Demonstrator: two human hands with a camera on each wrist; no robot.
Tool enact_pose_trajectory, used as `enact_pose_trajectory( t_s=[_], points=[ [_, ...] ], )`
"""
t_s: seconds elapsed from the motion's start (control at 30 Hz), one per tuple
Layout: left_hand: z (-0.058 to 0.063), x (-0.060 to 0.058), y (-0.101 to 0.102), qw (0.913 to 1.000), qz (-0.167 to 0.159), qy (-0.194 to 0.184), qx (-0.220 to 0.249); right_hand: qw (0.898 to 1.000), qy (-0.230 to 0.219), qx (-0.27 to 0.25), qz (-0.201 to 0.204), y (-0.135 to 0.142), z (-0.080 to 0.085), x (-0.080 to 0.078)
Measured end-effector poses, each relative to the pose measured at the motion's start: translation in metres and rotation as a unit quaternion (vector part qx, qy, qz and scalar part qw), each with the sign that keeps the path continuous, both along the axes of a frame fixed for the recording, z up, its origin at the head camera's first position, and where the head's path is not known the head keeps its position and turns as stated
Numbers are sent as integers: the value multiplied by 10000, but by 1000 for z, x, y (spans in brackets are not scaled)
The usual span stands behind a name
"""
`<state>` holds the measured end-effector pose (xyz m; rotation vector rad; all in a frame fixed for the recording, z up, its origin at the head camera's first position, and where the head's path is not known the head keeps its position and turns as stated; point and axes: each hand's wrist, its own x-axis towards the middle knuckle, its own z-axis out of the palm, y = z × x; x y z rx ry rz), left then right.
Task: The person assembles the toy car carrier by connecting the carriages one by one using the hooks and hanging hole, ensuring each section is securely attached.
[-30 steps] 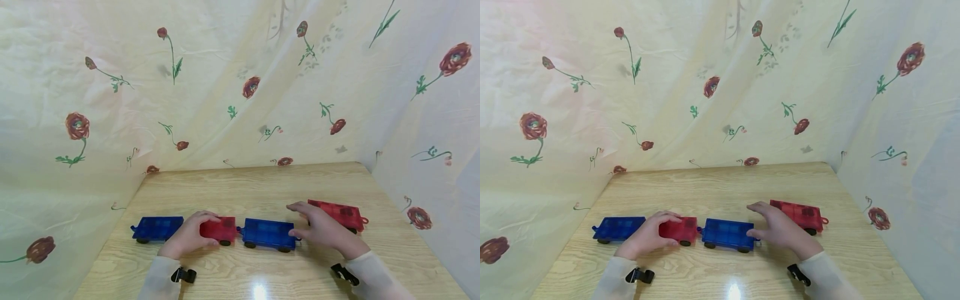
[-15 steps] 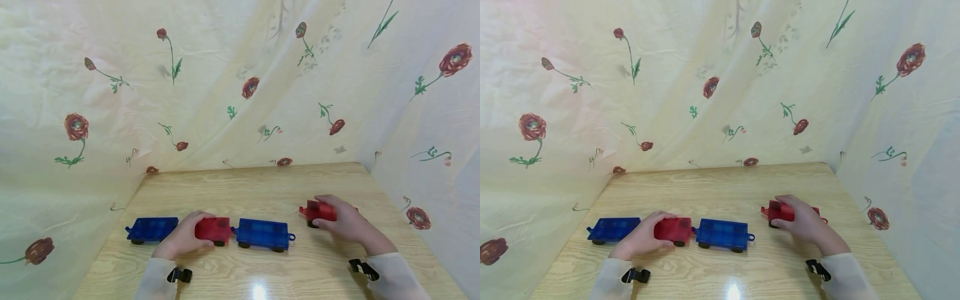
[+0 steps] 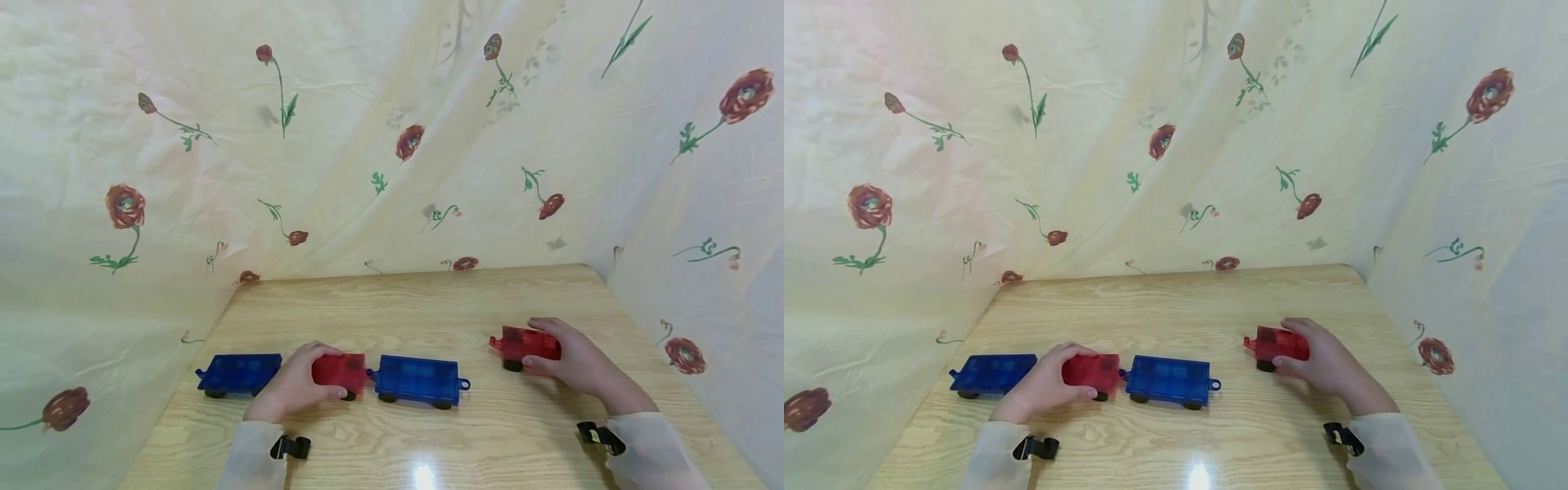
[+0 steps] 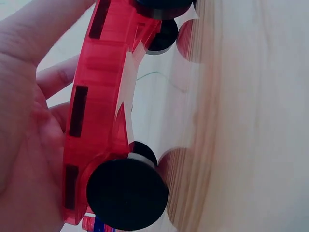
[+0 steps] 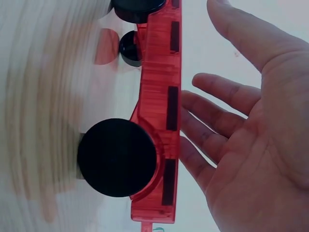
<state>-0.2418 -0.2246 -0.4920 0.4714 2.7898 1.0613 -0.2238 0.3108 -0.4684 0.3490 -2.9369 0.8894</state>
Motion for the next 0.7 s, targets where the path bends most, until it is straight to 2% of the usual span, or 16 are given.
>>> enact_pose_trajectory(
  t_s=[0.2, 0.4, 0.57, 0.7],
  points=[
    [-1, 0, -3, 9997, 207, 91, -73, 10000, -11, 30, -1, 1, -5, -2],
    [-4, -2, -4, 9996, 272, 102, -66, 9998, -77, 138, -77, 1, -8, 0],
    [-3, -2, -4, 9992, 379, 114, -84, 9995, 71, 305, -6, -1, -8, 0],
    [-3, -1, -3, 9985, 469, 259, -132, 9993, 137, 351, 24, -4, -7, 0]
  ],
)
